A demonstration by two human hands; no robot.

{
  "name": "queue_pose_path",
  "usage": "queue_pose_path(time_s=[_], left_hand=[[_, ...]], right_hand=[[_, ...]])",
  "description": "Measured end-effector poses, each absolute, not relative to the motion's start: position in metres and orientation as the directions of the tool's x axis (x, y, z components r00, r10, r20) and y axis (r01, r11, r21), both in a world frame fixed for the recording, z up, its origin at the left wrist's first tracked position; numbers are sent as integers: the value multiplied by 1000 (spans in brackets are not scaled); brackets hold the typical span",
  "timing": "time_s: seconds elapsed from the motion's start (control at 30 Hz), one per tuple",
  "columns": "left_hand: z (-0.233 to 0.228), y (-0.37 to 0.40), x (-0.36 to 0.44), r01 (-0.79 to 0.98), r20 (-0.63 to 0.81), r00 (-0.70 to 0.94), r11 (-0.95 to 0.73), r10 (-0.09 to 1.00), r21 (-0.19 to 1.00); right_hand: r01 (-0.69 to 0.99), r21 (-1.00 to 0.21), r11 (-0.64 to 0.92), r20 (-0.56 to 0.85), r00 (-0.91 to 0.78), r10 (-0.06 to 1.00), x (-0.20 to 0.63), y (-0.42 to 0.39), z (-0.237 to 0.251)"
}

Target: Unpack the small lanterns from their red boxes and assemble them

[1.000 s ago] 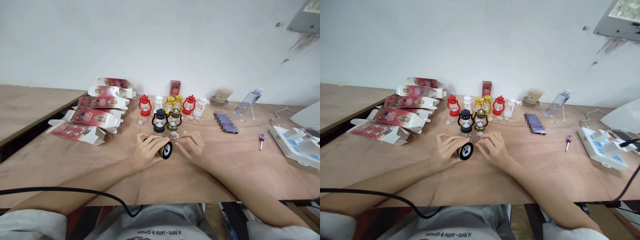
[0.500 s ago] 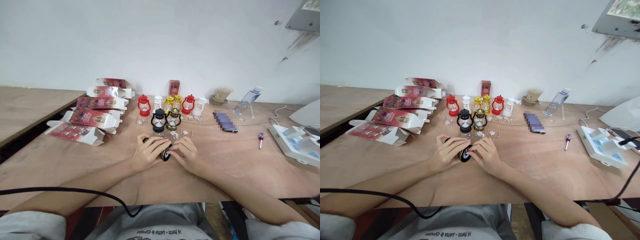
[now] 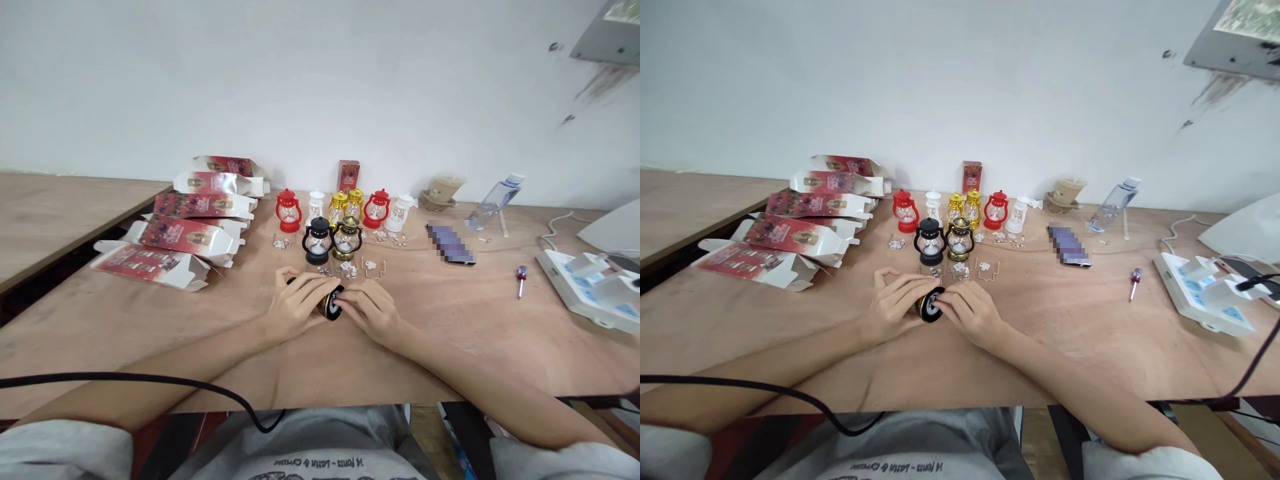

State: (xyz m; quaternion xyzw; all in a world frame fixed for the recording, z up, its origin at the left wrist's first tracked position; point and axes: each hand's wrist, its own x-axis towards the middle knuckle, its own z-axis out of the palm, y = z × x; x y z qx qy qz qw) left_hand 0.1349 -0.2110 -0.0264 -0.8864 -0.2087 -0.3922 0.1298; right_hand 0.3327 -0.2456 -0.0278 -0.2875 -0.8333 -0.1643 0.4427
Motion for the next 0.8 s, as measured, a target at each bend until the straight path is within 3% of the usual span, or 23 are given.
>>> queue_pose_path(time_s=[0.37, 0.8], left_hand=[[-25, -212, 134, 482, 755, 601, -872, 263, -81], [-30, -211, 135, 495, 751, 600, -865, 276, -77]], right_hand=[[647, 257, 718, 819, -540, 193, 330, -244, -25], [635, 320, 704, 816, -562, 136, 329, -243, -24]])
